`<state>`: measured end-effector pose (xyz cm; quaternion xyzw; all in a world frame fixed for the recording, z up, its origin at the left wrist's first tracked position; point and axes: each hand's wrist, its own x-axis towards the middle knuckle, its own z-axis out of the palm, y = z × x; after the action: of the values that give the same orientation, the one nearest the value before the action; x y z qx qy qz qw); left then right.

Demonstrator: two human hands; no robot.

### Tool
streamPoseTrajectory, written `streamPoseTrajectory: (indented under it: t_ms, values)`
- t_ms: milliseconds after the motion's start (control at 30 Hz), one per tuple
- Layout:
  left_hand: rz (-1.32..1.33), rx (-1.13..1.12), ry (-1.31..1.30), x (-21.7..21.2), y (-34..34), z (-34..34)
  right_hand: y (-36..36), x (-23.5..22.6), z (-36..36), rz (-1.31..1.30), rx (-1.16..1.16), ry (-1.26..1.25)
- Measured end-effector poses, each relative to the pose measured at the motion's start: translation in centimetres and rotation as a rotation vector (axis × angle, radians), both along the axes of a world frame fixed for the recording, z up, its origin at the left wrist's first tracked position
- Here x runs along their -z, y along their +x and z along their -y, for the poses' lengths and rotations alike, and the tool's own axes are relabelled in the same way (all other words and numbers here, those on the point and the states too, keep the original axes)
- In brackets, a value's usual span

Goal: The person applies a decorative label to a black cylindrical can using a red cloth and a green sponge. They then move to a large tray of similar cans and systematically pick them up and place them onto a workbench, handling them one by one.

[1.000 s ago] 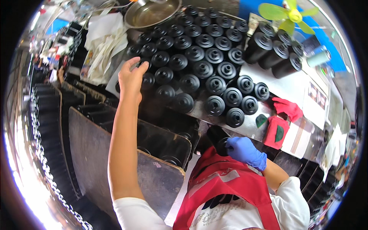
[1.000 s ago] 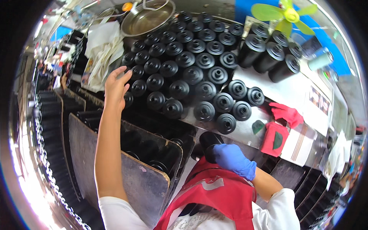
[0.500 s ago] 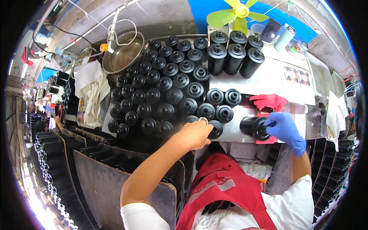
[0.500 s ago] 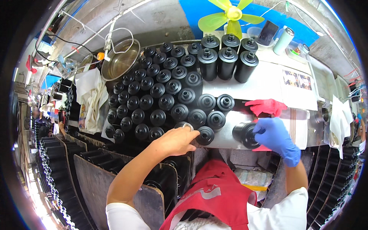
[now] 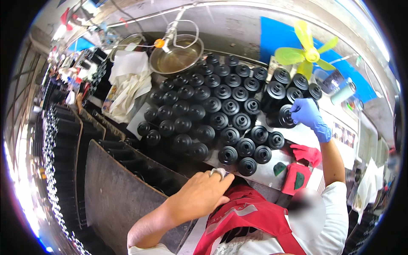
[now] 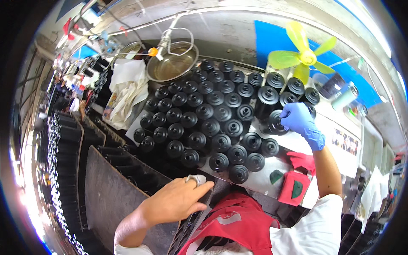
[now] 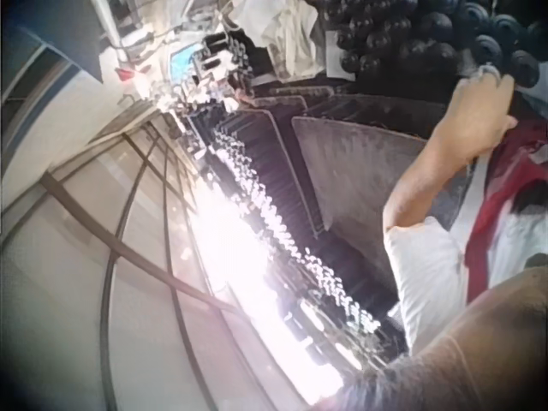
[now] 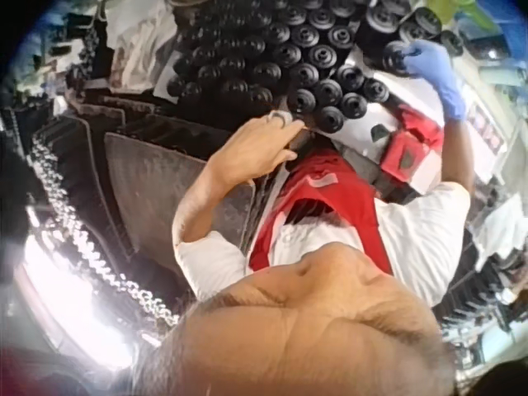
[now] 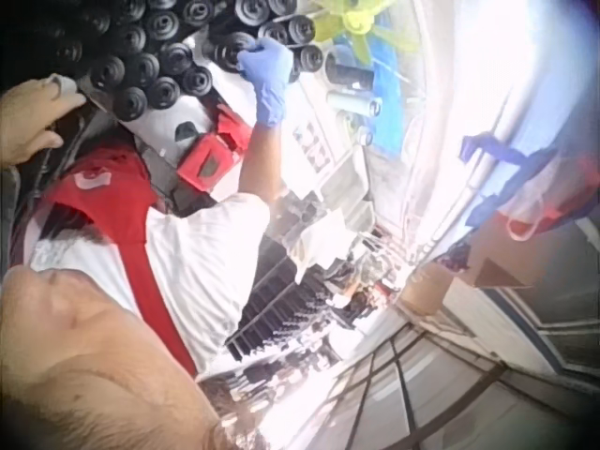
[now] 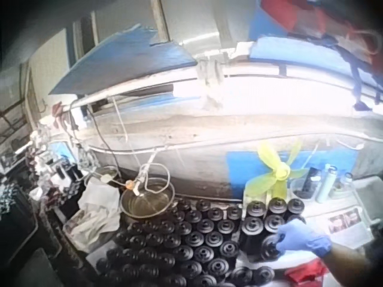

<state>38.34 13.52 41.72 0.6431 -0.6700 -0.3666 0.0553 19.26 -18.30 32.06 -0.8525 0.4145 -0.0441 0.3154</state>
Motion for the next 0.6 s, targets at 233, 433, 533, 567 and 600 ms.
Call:
streamPoseTrajectory:
  t_ms: [233,433,533,567,600]
  values:
    - [0.005,-0.145,-0.126,-1.1,-1.0,-6.0,3.4,6.3,3.0,0.066,-0.145,-0.010]
    - [0.031,-0.304,-0.115,0.1,-1.9,-10.7,6.3,9.5,6.2,0.061,-0.087,0.182]
    - [0.087,-0.360,-0.164,0.5,-3.5,-13.6,5.7,13.9,11.8,-0.221,-0.623,-0.410]
    - [0.087,-0.396,-0.282,2.1,-4.0,-14.2,4.0,14.7,13.5,-0.369,-0.870,-0.758]
    - [-0.085,-0.468,-0.153,0.0,-3.8,-14.7,3.8,15.9,15.1,-0.408,-1.107,-1.105]
